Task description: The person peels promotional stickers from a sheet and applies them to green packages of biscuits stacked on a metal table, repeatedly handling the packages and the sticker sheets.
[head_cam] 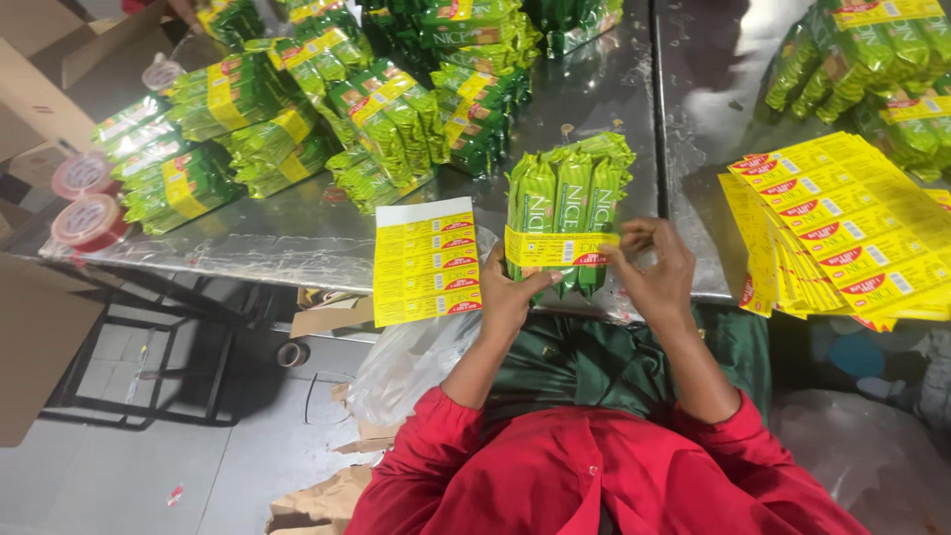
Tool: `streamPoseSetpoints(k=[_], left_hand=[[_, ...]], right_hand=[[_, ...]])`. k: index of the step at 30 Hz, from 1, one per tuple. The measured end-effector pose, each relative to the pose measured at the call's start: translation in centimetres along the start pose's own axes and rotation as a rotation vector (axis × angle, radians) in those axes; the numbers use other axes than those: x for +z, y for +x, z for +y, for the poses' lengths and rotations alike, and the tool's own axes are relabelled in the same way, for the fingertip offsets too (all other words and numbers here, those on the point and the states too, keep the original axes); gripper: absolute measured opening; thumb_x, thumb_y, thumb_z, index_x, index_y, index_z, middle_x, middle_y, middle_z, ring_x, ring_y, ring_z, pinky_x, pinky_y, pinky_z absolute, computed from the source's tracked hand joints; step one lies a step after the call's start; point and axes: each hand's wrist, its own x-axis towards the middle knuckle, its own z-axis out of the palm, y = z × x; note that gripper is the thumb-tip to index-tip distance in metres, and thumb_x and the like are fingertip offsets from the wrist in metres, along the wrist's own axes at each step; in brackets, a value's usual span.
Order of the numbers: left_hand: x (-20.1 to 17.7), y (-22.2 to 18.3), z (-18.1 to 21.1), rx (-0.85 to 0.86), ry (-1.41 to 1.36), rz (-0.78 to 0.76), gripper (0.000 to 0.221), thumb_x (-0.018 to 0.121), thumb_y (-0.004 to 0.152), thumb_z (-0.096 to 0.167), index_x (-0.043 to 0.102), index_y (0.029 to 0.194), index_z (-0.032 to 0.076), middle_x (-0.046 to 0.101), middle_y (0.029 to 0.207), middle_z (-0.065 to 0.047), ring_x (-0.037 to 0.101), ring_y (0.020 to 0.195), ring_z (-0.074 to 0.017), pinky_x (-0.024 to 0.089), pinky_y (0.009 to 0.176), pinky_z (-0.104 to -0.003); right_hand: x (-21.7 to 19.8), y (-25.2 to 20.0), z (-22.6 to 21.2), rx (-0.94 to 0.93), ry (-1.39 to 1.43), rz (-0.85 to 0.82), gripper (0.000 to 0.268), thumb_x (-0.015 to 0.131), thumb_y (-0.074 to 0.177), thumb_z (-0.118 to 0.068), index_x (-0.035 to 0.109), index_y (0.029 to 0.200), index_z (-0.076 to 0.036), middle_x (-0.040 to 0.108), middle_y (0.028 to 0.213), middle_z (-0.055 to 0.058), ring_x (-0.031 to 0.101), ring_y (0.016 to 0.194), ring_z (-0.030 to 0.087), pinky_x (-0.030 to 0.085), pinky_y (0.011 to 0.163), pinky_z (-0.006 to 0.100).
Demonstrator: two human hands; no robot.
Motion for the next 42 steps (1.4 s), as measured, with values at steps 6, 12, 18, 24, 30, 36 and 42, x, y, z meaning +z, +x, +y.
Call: streamPoseSetpoints(k=[6,12,18,24,30,36,42], left_hand=[[-0.6,-1.3,-0.5,-0.045,-0.235,0.100,0.050,0.081,0.072,-0.009,0.062,0.118,-0.004,0.071,0.104,-0.009,0.069,0.091,-0.0146,0.057,0.084,-0.030],[-3.4,-2.9,-1.3,-0.022,-0.354,0.261,0.044,0.078,0.077,-0.009,0.061,0.117,-0.002,0.072,0.103,-0.010,0.071,0.087,-0.0176,0.059,0.079,-0.032],[-13.9,-0.8,-3.9,0.072,-0.378,0.473,0.042,0.078,0.087,0.004,0.060,0.123,-0.008,0.071,0.104,-0.012,0.071,0.082,-0.0194,0.059,0.071,-0.033],[-29.3,8.2,-4.6,0.034,0.757,0.657,0.107,0.070,0.097,0.056,0.013,0.160,-0.009,0.013,0.169,-0.030,0.011,0.158,-0.0370,0.009,0.130,-0.050],[-31.6,14.0,-5.3,-0.175,1.376,0.479,0.121,0.059,0.090,0.073,0.008,0.160,-0.012,0.011,0.167,-0.035,0.009,0.158,-0.0486,0.013,0.124,-0.062],[-30.5,19.5,-5.7,-0.272,1.414,0.371,0.126,0.071,0.082,0.068,0.006,0.162,-0.005,0.005,0.161,-0.045,0.023,0.148,-0.0574,0.025,0.120,-0.059],[-31.1,19.8,-1.6,-0.089,1.233,0.343,0.094,0.071,0.080,0.067,0.051,0.149,0.006,0.055,0.150,-0.024,0.054,0.137,-0.0421,0.044,0.112,-0.049]], right_hand=[[2.3,-1.5,-4.9,-0.510,-0.201,-0.195,0.082,0.079,0.080,-0.031,0.042,0.145,0.002,0.051,0.144,0.028,0.052,0.132,0.049,0.042,0.109,0.056],[5.8,-1.6,-5.0,-0.206,0.021,-0.406,0.097,0.065,0.093,-0.037,0.012,0.161,0.007,0.037,0.151,0.038,0.047,0.129,0.056,0.041,0.104,0.055],[6.3,-3.2,-2.8,0.030,0.017,-0.656,0.063,0.059,0.097,-0.033,0.043,0.153,-0.007,0.070,0.122,0.023,0.068,0.112,0.041,0.053,0.093,0.045],[3.4,-1.8,0.0,0.053,0.042,-0.429,0.048,0.061,0.098,-0.030,0.057,0.140,-0.008,0.072,0.122,0.017,0.071,0.112,0.037,0.054,0.092,0.043],[-3.4,0.0,5.6,-0.092,-0.519,-0.029,0.046,0.076,0.092,-0.028,0.065,0.133,-0.011,0.069,0.125,0.016,0.062,0.113,0.040,0.047,0.099,0.049],[-11.3,-0.5,15.4,-0.026,-1.027,0.132,0.063,0.079,0.094,-0.040,0.058,0.138,0.001,0.056,0.152,0.022,0.045,0.148,0.040,0.030,0.126,0.062],[-14.1,-1.8,20.8,0.055,-0.931,0.043,0.062,0.079,0.096,-0.040,0.057,0.134,0.003,0.056,0.141,0.022,0.049,0.136,0.041,0.035,0.114,0.059]])
